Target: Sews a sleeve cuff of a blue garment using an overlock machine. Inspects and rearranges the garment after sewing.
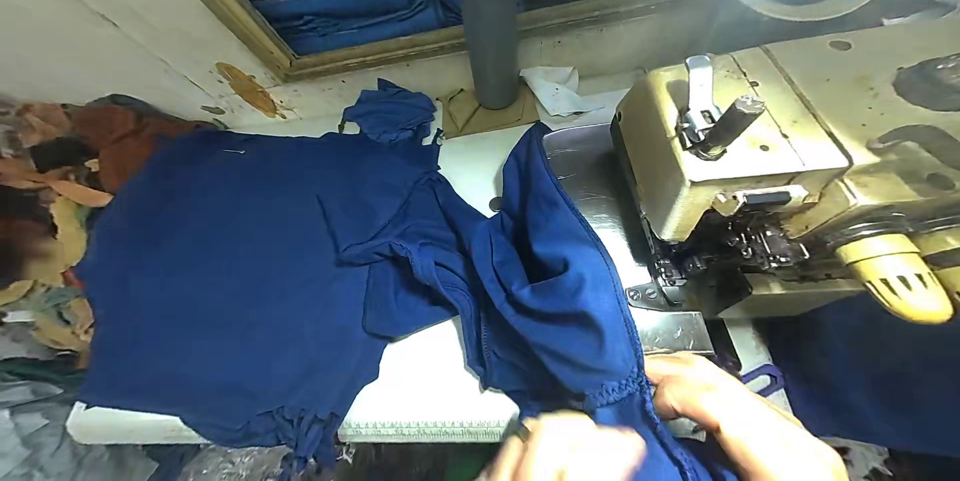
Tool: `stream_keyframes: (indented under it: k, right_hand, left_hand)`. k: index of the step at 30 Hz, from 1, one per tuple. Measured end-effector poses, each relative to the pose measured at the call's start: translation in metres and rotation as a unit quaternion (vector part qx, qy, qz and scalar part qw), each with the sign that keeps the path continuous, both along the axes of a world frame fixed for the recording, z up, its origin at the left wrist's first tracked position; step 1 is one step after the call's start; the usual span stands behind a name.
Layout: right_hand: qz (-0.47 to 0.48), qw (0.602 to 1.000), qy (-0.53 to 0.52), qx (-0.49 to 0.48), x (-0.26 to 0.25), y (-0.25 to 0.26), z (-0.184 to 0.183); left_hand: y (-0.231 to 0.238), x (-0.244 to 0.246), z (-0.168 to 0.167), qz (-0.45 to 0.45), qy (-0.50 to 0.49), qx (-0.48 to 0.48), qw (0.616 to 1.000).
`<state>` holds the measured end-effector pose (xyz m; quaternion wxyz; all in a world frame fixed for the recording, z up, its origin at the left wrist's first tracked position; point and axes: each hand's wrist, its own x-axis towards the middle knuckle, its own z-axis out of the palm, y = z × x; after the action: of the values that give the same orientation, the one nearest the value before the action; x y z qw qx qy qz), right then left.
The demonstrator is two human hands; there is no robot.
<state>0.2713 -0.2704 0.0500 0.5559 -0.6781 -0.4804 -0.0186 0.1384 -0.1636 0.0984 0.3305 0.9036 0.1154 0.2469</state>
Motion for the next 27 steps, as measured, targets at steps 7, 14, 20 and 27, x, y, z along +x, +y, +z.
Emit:
stream_keyframes:
  k: [7,14,20,27]
  right_hand:
    - [0.008,1.0,-0.007,0.005,0.0,0.004,-0.011]
    - [0.066,0.992,0.096,0.054,-0.001,0.008,-0.009]
    - [0.141,0.933,0.331,-0.03,-0.004,0.012,0.013]
    - [0.114,0.907,0.405,-0.022,-0.008,0.021,0.014]
  left_hand:
    - [0.016,0.001,-0.008,-0.041,-0.007,0.02,0.999]
    - [0.027,-0.004,-0.017,-0.059,-0.038,-0.172,0.983]
    - [0.043,0.006,-0.01,-0.013,-0.011,-0.342,0.939]
    - [0.055,0.008,-0.014,-0.056,0.048,-0.274,0.959]
